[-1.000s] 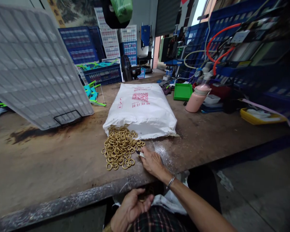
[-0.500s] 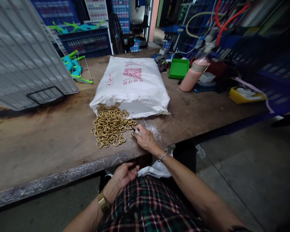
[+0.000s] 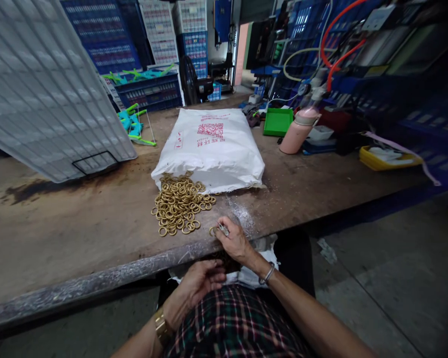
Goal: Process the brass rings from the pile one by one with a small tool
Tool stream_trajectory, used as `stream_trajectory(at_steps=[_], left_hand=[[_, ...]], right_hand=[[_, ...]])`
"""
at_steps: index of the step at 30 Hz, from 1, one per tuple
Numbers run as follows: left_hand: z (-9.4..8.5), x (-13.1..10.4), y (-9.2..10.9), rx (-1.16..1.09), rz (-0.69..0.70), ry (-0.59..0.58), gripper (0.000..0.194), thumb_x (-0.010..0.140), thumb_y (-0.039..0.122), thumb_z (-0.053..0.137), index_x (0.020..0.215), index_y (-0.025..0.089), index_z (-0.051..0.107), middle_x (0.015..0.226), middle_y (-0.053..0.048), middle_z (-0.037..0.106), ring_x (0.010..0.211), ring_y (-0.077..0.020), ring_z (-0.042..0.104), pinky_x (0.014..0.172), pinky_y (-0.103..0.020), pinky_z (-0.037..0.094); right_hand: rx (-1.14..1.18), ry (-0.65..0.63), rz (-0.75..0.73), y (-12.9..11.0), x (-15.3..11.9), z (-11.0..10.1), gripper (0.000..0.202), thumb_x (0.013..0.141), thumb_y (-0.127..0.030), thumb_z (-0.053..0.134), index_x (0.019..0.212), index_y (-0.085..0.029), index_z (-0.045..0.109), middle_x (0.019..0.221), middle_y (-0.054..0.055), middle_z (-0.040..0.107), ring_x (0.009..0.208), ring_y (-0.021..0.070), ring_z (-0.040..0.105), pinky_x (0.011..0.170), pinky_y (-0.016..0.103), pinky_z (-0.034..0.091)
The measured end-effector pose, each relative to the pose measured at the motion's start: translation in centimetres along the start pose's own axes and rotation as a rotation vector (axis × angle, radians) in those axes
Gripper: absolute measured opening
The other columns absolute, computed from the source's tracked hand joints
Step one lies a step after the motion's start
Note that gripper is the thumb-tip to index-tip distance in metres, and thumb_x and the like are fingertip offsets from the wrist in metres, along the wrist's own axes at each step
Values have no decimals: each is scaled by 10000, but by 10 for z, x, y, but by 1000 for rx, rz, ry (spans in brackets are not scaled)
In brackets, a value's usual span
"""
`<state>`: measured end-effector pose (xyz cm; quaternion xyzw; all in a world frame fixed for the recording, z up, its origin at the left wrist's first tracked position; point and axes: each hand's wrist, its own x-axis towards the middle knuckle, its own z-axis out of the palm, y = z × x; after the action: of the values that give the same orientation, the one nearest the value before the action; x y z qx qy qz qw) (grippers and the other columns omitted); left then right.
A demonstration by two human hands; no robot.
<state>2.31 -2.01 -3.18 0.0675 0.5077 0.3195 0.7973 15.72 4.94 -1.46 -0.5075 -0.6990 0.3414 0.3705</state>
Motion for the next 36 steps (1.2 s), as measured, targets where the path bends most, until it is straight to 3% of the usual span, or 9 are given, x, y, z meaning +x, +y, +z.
stream_trajectory(at_steps=[2, 5, 9, 12, 16, 19, 23, 27, 36], left_hand=[[0, -6, 1, 113, 82, -70, 204, 715, 282, 675, 708, 86, 623, 677, -56, 627, 547, -106, 591, 503, -192, 425], [0, -15, 2, 273, 245, -74, 353, 693, 447, 669, 646, 102, 612, 669, -45, 622, 548, -102, 573, 478, -183, 405], [3, -27, 7, 404, 446, 47, 406, 749, 525, 569, 653, 131, 571, 522, 1, 565, 422, -84, 479, 414, -192, 376], [10, -35, 15, 329, 543, 139, 378, 762, 539, 547, 769, 161, 535, 530, 28, 558, 386, -78, 448, 370, -182, 338], [17, -35, 26, 215, 528, 58, 435, 743, 546, 575, 963, 176, 514, 582, 44, 566, 363, -60, 409, 351, -172, 293], [17, -30, 30, 239, 515, -17, 377, 748, 515, 592, 850, 156, 539, 546, 52, 535, 351, -36, 357, 362, -170, 263], [14, -25, 31, 229, 503, -21, 343, 737, 492, 616, 710, 166, 512, 500, 66, 489, 360, -37, 337, 379, -175, 269], [10, -25, 30, 241, 537, 15, 302, 756, 454, 613, 730, 166, 526, 547, 48, 528, 415, -55, 406, 404, -178, 315], [5, -22, 29, 290, 528, -7, 303, 772, 458, 589, 749, 159, 548, 652, 14, 580, 464, -69, 457, 427, -194, 372]], right_hand=[[11, -14, -17, -2, -6, -1, 58, 799, -236, 466, 819, -194, 501, 691, -27, 540, 622, 115, 493, 609, 215, 379], [10, -41, -43, -3, -10, -3, 53, 804, -230, 467, 823, -195, 502, 701, -25, 543, 639, 117, 502, 625, 218, 386], [-31, -81, -108, -5, -14, -3, 51, 821, -232, 460, 819, -196, 497, 697, -19, 539, 637, 122, 504, 621, 225, 385], [-72, -126, -158, -6, -18, -4, 37, 825, -204, 462, 837, -201, 497, 708, -13, 554, 639, 124, 512, 628, 227, 387], [-116, -171, -184, -10, -23, -5, 80, 804, -157, 477, 862, -203, 506, 725, -4, 579, 650, 128, 533, 625, 224, 386], [-94, -204, -169, -15, -24, -5, 95, 793, -152, 480, 869, -199, 512, 711, -10, 578, 624, 120, 523, 601, 215, 375], [30, -221, -44, -19, -19, -2, 62, 836, -230, 463, 828, -190, 509, 674, -35, 530, 612, 102, 487, 589, 200, 363], [139, -224, 97, -19, -13, 1, 164, 869, -297, 420, 807, -180, 517, 630, -55, 476, 584, 90, 436, 558, 191, 344], [133, -292, 146, -24, -7, 4, 159, 828, -246, 432, 714, -169, 512, 577, -56, 458, 540, 85, 401, 526, 197, 318]])
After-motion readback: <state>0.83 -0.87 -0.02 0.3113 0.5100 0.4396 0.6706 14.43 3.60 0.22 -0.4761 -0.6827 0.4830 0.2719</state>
